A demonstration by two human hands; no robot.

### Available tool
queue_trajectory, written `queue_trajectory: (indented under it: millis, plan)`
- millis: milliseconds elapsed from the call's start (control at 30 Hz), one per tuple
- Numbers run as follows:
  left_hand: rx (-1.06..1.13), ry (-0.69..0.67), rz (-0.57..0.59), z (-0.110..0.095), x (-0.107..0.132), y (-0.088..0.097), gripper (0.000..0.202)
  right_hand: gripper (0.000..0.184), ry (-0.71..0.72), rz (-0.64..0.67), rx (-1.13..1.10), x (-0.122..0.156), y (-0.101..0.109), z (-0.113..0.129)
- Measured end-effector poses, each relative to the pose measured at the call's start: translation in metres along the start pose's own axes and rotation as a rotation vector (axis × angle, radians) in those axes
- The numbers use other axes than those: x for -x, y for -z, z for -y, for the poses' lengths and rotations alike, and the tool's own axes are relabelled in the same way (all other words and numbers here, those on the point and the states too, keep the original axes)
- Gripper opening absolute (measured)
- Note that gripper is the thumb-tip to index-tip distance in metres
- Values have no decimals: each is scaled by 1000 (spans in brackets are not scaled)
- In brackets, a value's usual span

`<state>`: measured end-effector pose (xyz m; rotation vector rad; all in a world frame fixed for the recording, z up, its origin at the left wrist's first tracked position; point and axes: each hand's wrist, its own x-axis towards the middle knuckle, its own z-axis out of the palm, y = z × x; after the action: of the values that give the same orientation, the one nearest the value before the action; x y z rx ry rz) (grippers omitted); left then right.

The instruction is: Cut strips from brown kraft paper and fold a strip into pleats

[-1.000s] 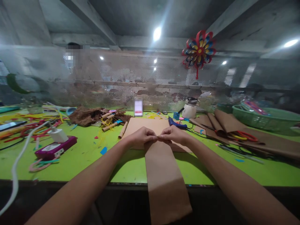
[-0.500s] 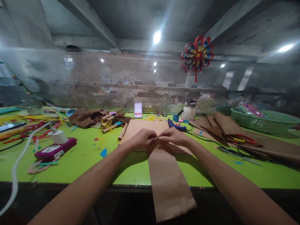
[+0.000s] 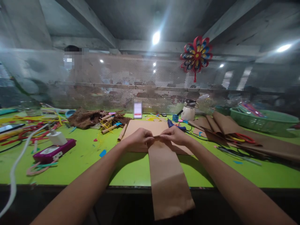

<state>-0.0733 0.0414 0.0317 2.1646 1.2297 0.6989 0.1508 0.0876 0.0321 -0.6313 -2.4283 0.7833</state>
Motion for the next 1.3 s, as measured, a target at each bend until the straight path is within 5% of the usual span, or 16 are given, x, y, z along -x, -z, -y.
queue_trajectory:
  millis: [367,733,1033,1300]
  plan:
    - [203,62,132,-9,1,4,40,44,3,-6,-22,1,3,4]
    - [279,108,63,-7,-2,2,37,45,-5,26,-113,1,3,0]
    - [684,216,315,-7,5,-5,35,46,-13,69,-130,1,5,-2]
    - [634,293,224,-1,0,-3,34,47,-34,88,-46,1,3,2]
